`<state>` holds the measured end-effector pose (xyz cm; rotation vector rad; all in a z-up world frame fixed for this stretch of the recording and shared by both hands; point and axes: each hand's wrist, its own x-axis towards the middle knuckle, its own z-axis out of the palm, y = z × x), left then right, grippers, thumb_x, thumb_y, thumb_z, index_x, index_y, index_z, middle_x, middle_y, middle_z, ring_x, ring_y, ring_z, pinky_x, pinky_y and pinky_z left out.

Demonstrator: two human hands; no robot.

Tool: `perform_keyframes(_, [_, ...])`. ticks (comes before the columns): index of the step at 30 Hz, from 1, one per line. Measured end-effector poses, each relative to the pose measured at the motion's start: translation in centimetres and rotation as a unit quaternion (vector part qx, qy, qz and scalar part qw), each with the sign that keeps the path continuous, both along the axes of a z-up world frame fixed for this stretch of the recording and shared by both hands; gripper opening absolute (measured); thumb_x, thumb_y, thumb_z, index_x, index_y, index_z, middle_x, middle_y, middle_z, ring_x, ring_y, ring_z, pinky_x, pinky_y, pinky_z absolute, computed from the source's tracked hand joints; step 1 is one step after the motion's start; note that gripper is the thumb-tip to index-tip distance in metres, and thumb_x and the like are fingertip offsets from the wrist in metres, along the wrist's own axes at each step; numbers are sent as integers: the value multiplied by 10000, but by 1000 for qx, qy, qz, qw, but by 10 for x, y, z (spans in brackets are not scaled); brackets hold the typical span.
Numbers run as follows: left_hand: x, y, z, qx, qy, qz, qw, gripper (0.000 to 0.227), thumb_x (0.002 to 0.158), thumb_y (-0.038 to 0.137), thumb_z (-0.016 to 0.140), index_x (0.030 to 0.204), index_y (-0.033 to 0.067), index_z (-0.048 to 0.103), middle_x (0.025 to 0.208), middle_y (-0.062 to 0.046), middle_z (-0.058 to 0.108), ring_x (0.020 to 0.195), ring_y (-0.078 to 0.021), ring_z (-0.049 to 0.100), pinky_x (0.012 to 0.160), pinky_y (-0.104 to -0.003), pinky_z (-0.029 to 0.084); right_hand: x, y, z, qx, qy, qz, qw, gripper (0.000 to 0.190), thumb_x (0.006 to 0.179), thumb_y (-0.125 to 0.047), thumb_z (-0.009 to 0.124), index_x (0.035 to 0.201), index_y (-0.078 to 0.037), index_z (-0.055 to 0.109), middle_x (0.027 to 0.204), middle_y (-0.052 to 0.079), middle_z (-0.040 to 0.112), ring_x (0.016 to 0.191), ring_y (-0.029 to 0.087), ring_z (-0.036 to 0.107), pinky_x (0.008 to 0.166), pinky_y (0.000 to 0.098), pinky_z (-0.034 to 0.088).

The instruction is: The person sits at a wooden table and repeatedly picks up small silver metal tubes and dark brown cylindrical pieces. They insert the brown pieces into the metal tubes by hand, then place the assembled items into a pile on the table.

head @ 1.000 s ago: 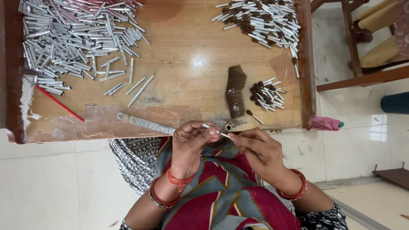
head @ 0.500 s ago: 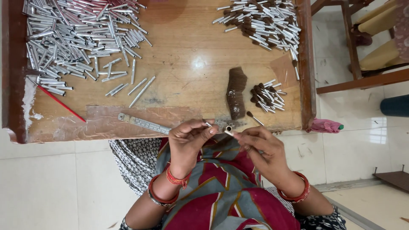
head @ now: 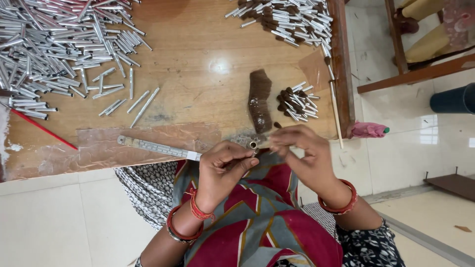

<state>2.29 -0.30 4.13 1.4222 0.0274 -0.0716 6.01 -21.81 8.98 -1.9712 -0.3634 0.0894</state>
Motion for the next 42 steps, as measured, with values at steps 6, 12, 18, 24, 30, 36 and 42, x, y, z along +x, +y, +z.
perform_keyframes(6, [-2,4,4,77,-89,-8,993,163,820,11,869,963,34,795,863,-46,730,765,-120,693,686,-242,554,-1,12,-17,38,25,78,996,157,883,-42,795,1027,-19,737,1040,96,770,982,190,737,863,304,578])
perform_keyframes(12, [-2,4,-2,69,-98,-26,993,157,815,-13,852,927,34,752,887,-48,730,813,-146,700,732,-269,562,-6,16,-11,22,22,57,998,89,888,-43,799,956,-24,745,980,80,781,921,174,742,813,293,580])
perform_keyframes(18, [-2,0,-4,56,-103,-32,993,184,815,-58,826,948,31,736,914,-51,726,839,-156,696,756,-267,558,-6,17,-11,58,68,42,995,69,897,-35,783,934,6,741,974,99,766,909,170,721,807,296,563])
perform_keyframes(24, [-3,2,-6,32,-123,-35,991,217,832,-87,807,997,29,727,945,-67,717,866,-169,694,770,-280,563,-7,16,-9,32,82,47,995,86,908,-45,776,962,5,732,991,96,759,913,179,714,802,298,568])
perform_keyframes(30, [-24,-2,-20,-27,-90,-6,996,294,917,-81,763,1150,16,612,1042,-111,728,929,-224,778,799,-347,654,-17,20,-5,-44,17,71,996,150,865,-84,788,983,-12,731,968,92,748,895,205,736,770,316,566])
perform_keyframes(36, [-28,28,-21,302,-418,-46,855,359,851,-55,741,1180,-14,602,1064,-158,682,940,-342,714,839,-442,609,-32,30,-7,-44,114,59,991,103,939,-45,699,1038,-16,698,955,80,760,831,212,757,738,288,582])
perform_keyframes(42, [-40,75,-34,421,-404,48,811,240,880,21,827,1093,-1,720,1109,-111,687,968,-279,696,847,-394,601,-36,56,-22,-95,-78,92,988,260,900,-13,736,1154,-64,720,1010,100,726,848,233,731,712,313,570])
